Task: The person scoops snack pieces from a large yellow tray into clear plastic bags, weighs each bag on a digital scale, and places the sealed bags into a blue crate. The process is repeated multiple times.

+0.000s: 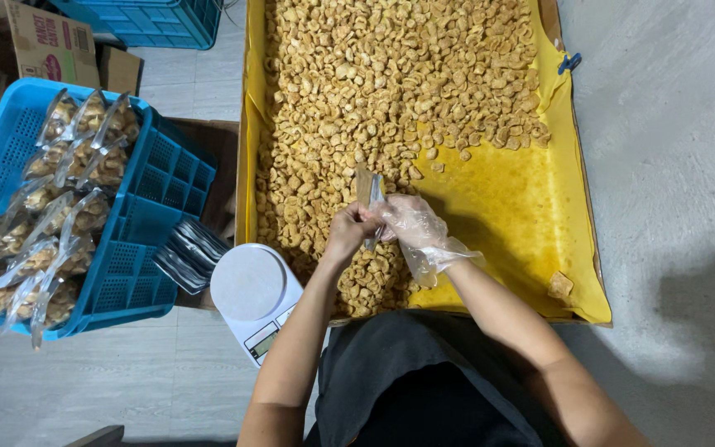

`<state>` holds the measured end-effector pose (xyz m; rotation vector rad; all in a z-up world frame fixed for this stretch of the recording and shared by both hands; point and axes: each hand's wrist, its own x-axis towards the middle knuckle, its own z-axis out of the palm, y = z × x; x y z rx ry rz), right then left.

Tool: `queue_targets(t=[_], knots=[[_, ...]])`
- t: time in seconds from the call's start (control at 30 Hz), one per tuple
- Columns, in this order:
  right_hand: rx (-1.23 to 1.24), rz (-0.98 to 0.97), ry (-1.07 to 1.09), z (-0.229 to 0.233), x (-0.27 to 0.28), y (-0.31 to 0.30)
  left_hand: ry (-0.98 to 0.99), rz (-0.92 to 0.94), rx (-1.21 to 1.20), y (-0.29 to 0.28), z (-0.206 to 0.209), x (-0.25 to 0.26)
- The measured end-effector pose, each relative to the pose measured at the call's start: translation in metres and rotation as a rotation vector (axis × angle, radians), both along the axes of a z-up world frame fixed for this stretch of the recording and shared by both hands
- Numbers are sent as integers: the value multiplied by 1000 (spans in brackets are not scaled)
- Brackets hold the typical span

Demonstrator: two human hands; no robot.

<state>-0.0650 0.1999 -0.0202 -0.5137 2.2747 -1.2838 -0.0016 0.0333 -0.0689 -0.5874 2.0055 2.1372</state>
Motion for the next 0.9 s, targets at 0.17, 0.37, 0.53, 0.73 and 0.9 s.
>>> queue_targets(t=[0.17, 0.37, 0.53, 0.73, 0.9], knots=[[-167, -52, 2, -14, 20, -4, 41, 79, -357, -4, 8, 9], [-44, -98, 6, -19, 27, -22, 309, -2, -1022, 24, 11, 22], [-49, -68, 69, -26, 16, -14, 291, 59, -801, 32, -3, 24], [-116, -157, -63, -45, 21, 7, 282, -15, -749, 28, -16, 25], [-240, -119, 243, -66, 3, -9, 211, -224, -1038, 27, 9, 29]])
